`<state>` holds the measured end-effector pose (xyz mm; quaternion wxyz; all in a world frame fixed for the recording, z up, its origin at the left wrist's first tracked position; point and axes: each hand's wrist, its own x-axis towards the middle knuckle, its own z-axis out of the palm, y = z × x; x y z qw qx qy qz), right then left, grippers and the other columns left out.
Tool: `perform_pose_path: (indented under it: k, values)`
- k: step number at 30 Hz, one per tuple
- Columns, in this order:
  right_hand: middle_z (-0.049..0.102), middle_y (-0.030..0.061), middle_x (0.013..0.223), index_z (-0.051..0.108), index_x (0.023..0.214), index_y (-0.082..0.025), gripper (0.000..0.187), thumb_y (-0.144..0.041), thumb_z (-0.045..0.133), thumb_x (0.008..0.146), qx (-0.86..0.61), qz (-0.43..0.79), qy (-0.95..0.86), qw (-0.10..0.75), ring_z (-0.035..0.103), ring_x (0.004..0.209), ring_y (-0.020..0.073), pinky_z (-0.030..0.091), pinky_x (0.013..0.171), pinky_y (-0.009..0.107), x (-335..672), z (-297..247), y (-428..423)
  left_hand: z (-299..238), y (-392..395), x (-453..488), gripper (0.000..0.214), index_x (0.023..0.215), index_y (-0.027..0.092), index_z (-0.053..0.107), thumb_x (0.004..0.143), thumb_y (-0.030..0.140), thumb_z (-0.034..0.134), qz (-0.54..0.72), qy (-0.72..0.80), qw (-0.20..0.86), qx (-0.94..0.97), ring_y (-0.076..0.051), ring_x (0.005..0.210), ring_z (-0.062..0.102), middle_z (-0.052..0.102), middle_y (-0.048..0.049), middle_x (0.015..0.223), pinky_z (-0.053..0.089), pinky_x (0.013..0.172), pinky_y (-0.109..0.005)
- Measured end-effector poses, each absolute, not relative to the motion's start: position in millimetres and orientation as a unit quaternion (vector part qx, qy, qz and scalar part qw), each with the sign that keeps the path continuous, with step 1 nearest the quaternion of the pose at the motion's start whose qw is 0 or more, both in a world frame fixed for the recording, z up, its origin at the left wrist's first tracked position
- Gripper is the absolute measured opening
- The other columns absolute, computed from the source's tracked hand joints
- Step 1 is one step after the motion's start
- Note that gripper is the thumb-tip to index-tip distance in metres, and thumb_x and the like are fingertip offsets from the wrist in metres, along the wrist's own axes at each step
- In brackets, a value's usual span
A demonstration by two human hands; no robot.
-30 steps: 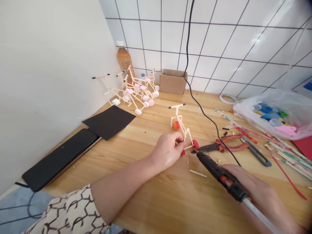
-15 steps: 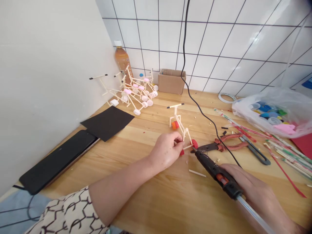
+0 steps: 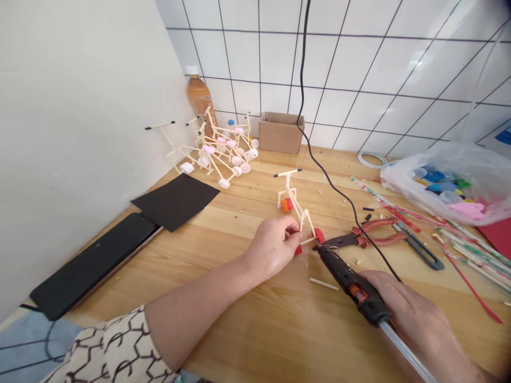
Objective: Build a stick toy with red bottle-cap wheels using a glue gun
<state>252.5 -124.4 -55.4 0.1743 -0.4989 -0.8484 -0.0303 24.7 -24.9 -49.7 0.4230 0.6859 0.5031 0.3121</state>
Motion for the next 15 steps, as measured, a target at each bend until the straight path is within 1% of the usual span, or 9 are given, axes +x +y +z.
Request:
perform_pose_path:
  k: [2,7,11,15]
  values:
    - [0.067,0.01,0.099,0.048,0.115,-0.019,0.031,-0.025,0.04,0.085,-0.503,-0.031,-0.846,0.174,0.067,0.084,0.0229,0.053,0.071,0.029,250,-55,-125,-49,-25,25,0.009,0.068,0.017,0.054,0.076,0.017,0.05,0.309,0.504,0.425,0.685,-0.011,0.049,0.053,0.057,0.0017,0.054,0.038,0.049,-0.021]
    - [0.067,0.0084,0.091,0.05,0.106,-0.02,0.024,-0.022,0.038,0.085,-0.512,-0.027,-0.84,0.177,0.067,0.078,0.0214,0.052,0.064,0.028,243,-54,-128,-50,-25,25,0.009,0.068,0.017,0.054,0.076,0.017,0.05,0.308,0.504,0.43,0.682,-0.012,0.05,0.055,0.058,0.0013,0.055,0.039,0.049,-0.022]
    - [0.067,0.0087,0.086,0.05,0.104,-0.018,0.024,-0.017,0.036,0.084,-0.507,-0.065,-0.84,0.183,0.067,0.072,0.0206,0.051,0.061,0.028,237,-53,-129,-51,-25,24,0.01,0.067,0.017,0.053,0.077,0.018,0.049,0.309,0.502,0.428,0.685,-0.012,0.052,0.056,0.059,0.0008,0.056,0.04,0.05,-0.022]
    - [0.067,0.0087,0.078,0.051,0.1,-0.015,0.026,-0.012,0.034,0.08,-0.489,-0.109,-0.845,0.188,0.066,0.064,0.0195,0.052,0.056,0.027,231,-48,-129,-51,-25,24,0.01,0.067,0.017,0.053,0.077,0.019,0.049,0.304,0.505,0.433,0.682,-0.013,0.051,0.056,0.06,0.0003,0.056,0.04,0.05,-0.022]
